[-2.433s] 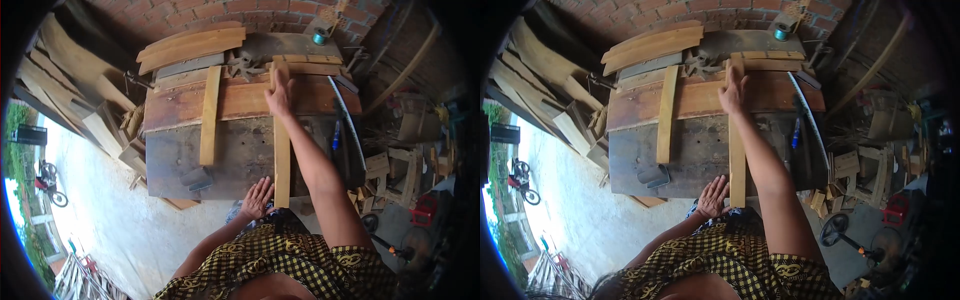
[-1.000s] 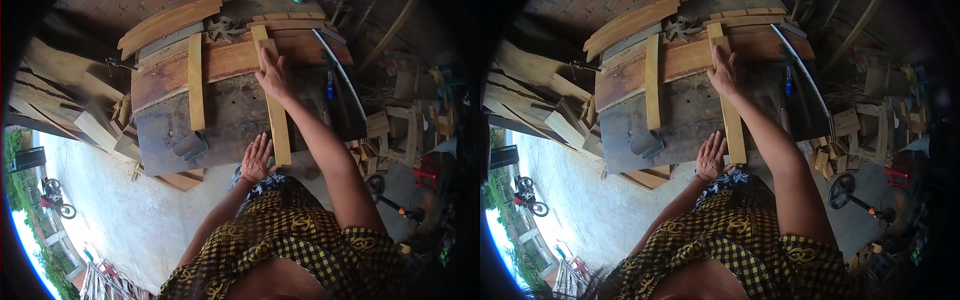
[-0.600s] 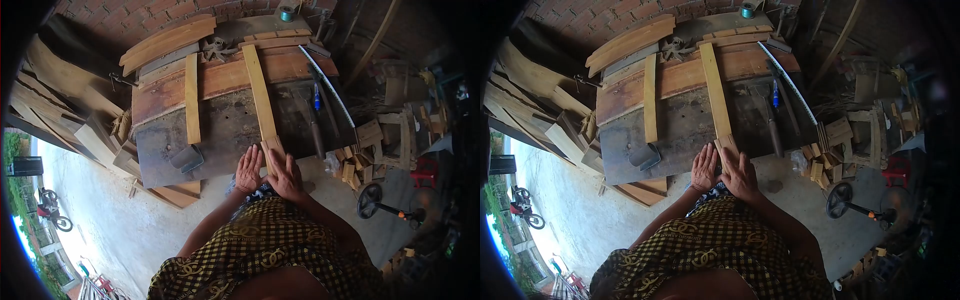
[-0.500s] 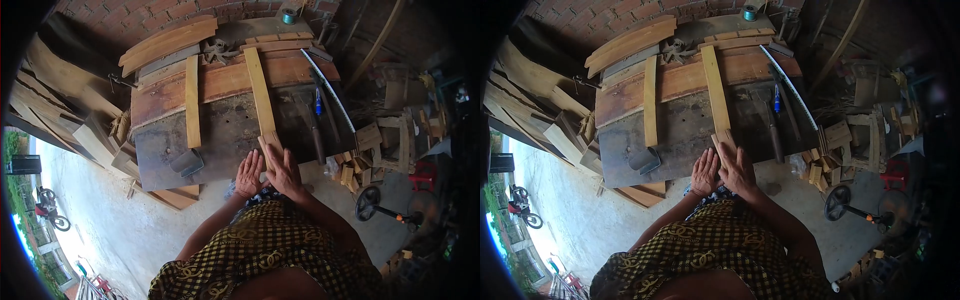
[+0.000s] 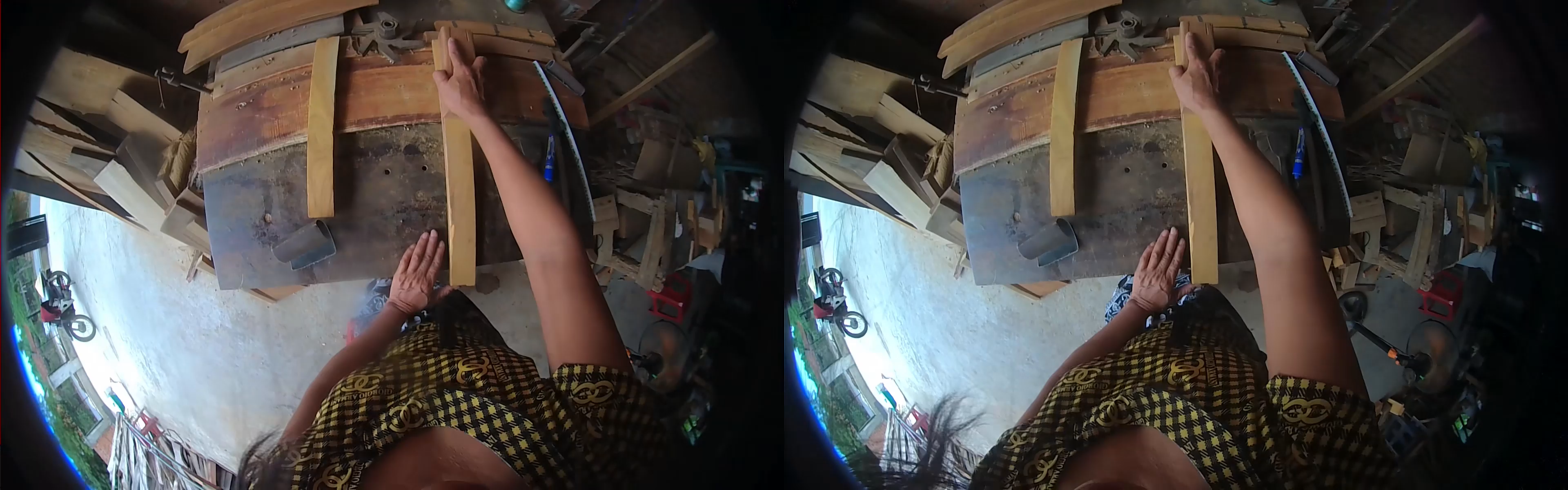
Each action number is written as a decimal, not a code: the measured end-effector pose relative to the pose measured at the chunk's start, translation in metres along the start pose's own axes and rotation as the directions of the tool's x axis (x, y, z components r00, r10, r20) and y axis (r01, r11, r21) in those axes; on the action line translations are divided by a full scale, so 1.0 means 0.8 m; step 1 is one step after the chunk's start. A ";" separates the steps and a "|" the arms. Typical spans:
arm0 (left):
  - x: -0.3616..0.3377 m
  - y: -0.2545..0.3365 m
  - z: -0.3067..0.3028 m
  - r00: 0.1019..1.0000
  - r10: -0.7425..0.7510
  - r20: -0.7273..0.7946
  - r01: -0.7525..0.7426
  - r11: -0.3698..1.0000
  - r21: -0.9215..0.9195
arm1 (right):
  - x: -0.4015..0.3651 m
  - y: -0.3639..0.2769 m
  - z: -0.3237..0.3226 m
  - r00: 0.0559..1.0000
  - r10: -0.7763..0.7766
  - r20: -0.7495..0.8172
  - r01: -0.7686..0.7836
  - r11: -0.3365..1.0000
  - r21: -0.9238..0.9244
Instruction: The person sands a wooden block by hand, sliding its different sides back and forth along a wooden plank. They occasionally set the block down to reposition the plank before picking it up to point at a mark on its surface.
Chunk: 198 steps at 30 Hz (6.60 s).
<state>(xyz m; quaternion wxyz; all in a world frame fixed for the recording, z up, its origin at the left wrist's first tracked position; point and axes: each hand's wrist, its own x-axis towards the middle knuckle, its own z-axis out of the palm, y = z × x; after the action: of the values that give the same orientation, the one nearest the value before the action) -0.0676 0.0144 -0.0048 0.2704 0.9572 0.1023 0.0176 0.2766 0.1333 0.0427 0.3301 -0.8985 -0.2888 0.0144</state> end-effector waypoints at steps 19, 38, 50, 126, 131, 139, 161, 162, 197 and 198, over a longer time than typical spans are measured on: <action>-0.003 0.003 0.003 0.979 0.044 -0.197 -0.030 0.997 0.076 | -0.397 0.025 -0.142 0.962 -0.166 0.215 0.195 0.973 -0.121; -0.006 -0.003 0.001 0.997 -0.019 -0.075 0.023 0.998 0.057 | -0.056 0.000 -0.017 0.995 -0.096 0.019 0.097 0.989 -0.109; -0.003 -0.002 0.004 0.975 0.053 -0.215 -0.034 0.995 0.093 | -0.402 0.021 -0.138 0.951 -0.200 0.234 0.231 0.967 -0.110; 0.337 -0.081 -0.054 0.844 -0.193 -0.500 0.245 0.969 0.038 | -0.106 0.093 -0.075 0.957 0.030 -0.288 -0.066 0.991 -0.118; 0.337 -0.078 -0.053 0.837 -0.223 -0.500 0.265 0.964 0.012 | -0.106 0.088 -0.079 0.968 0.015 -0.252 -0.062 0.981 -0.182; 0.301 -0.027 -0.255 0.960 -0.264 -0.092 0.051 0.489 -0.871 | -0.102 0.091 -0.073 0.979 0.067 -0.191 -0.115 0.961 -0.251; -0.047 0.106 -0.500 0.703 0.347 -0.621 -0.483 0.874 -0.059 | -0.098 0.075 -0.084 0.981 0.171 -0.094 -0.190 0.949 -0.251; 0.007 0.114 -0.497 0.588 0.384 -0.711 -0.655 0.743 -0.140 | -0.098 0.071 -0.087 0.979 0.192 -0.072 -0.205 0.942 -0.266; 0.033 0.044 -0.258 0.919 -0.322 0.228 0.357 0.925 -0.132 | -0.259 0.065 -0.057 0.981 -0.133 0.142 0.110 0.981 0.161; 0.029 0.041 -0.258 0.917 -0.329 0.224 0.364 0.921 -0.140 | -0.259 0.062 -0.056 0.980 -0.134 0.147 0.111 0.981 0.157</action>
<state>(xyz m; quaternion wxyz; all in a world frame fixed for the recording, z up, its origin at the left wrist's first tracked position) -0.0569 0.0977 0.1876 0.3626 0.8926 0.2415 -0.1160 0.1390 -0.0329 0.0137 0.3722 -0.8481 -0.3671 0.0858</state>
